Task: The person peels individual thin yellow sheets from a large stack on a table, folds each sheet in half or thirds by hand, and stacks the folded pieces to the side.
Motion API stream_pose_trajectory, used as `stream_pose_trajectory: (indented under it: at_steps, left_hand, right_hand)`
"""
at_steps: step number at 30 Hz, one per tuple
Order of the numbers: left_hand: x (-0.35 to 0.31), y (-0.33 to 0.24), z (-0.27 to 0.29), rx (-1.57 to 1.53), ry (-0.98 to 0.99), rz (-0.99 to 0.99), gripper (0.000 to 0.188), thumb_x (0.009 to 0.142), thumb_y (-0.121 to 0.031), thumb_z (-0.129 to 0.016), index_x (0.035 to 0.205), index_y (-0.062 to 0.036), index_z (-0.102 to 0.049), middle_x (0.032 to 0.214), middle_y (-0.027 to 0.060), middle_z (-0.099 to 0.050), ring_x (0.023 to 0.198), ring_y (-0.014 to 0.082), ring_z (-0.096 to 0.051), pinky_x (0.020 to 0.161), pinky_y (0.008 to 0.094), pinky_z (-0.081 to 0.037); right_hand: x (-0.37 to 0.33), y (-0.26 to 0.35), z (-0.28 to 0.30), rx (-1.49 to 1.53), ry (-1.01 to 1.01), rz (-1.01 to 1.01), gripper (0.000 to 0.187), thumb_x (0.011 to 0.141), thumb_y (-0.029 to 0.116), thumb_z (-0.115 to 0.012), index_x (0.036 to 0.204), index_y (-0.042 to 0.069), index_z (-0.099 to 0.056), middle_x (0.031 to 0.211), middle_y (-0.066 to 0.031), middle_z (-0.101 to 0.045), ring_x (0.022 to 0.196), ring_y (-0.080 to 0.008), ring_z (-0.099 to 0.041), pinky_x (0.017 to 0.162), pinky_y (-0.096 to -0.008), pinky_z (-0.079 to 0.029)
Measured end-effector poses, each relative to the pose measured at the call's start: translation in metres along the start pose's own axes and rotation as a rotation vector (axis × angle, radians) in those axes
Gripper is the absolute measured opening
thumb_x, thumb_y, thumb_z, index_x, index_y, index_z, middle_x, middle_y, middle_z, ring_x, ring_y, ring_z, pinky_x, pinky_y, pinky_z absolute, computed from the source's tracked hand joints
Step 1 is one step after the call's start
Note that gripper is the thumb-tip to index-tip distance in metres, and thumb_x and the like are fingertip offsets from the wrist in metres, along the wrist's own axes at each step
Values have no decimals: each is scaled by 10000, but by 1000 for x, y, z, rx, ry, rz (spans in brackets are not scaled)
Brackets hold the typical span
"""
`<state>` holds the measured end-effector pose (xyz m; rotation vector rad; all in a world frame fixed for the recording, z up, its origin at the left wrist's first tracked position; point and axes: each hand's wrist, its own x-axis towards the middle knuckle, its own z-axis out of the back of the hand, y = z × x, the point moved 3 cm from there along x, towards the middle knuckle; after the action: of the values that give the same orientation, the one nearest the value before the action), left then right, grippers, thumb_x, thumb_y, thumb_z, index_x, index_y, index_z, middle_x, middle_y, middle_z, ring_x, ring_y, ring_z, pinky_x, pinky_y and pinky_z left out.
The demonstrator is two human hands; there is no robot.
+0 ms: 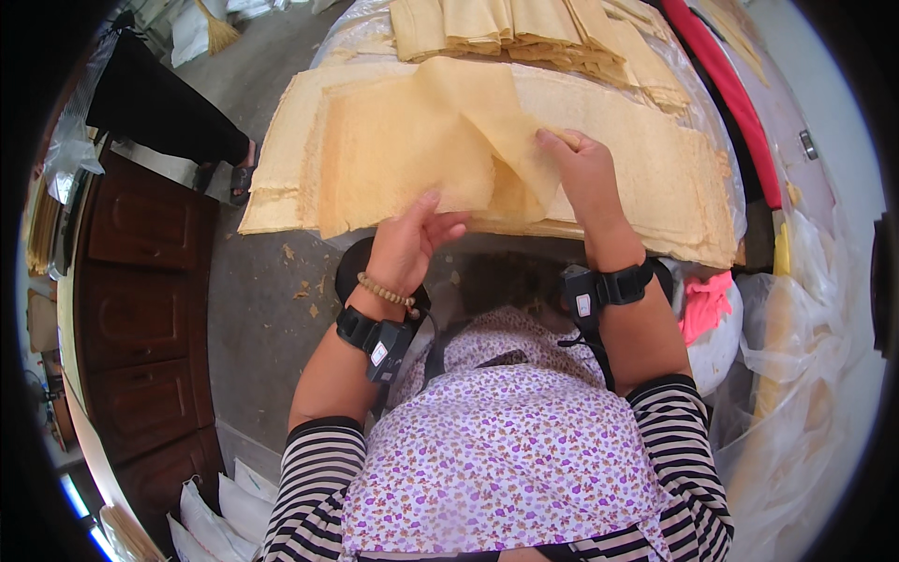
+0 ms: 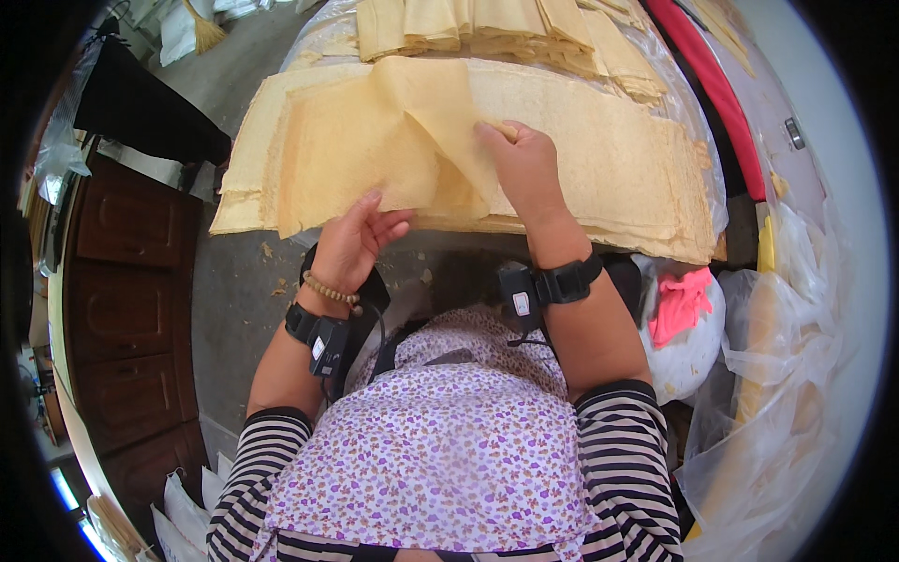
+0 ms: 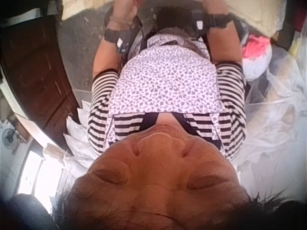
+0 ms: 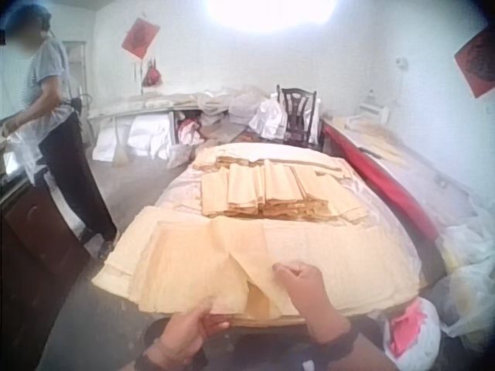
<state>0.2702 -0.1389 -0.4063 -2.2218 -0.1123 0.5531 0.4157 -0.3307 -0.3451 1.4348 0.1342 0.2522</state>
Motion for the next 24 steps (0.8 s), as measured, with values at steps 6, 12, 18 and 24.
stream_pose_trajectory:
  at_steps: [6, 12, 18, 24]
  left_hand:
    - [-36, -15, -32, 583, 342, 346, 264, 1005, -206, -591, 1131, 16, -658, 971, 107, -740, 828, 175, -720, 681, 255, -565]
    - [3, -30, -64, 1061, 249, -816, 188, 880, -6, -665, 1061, -44, -696, 986, 49, -691, 745, 136, -652, 616, 260, -530]
    - [16, -25, -69, 1144, 311, -787, 179, 841, -2, -704, 1013, -46, -674, 946, 72, -655, 763, 182, -651, 663, 284, -535]
    - [29, -19, -62, 1121, 352, -715, 143, 831, -25, -719, 946, -47, -636, 867, 69, -642, 765, 194, -651, 684, 317, -526]
  right_hand:
    - [-12, -13, -6, 249, 157, -237, 332, 915, 258, -696, 1059, -42, -701, 897, -59, -726, 739, -113, -678, 622, -252, -554]
    - [-12, -9, -13, 205, 174, -215, 318, 913, 273, -703, 1013, -29, -703, 856, -54, -715, 716, -112, -674, 593, -246, -550]
    - [-6, -9, -15, 94, 198, -155, 254, 888, 234, -725, 883, -20, -708, 737, -33, -675, 618, -92, -627, 533, -236, -502]
    - [-6, -4, -21, -33, 196, -101, 237, 858, 211, -728, 766, -4, -693, 645, -18, -633, 546, -73, -556, 486, -241, -426]
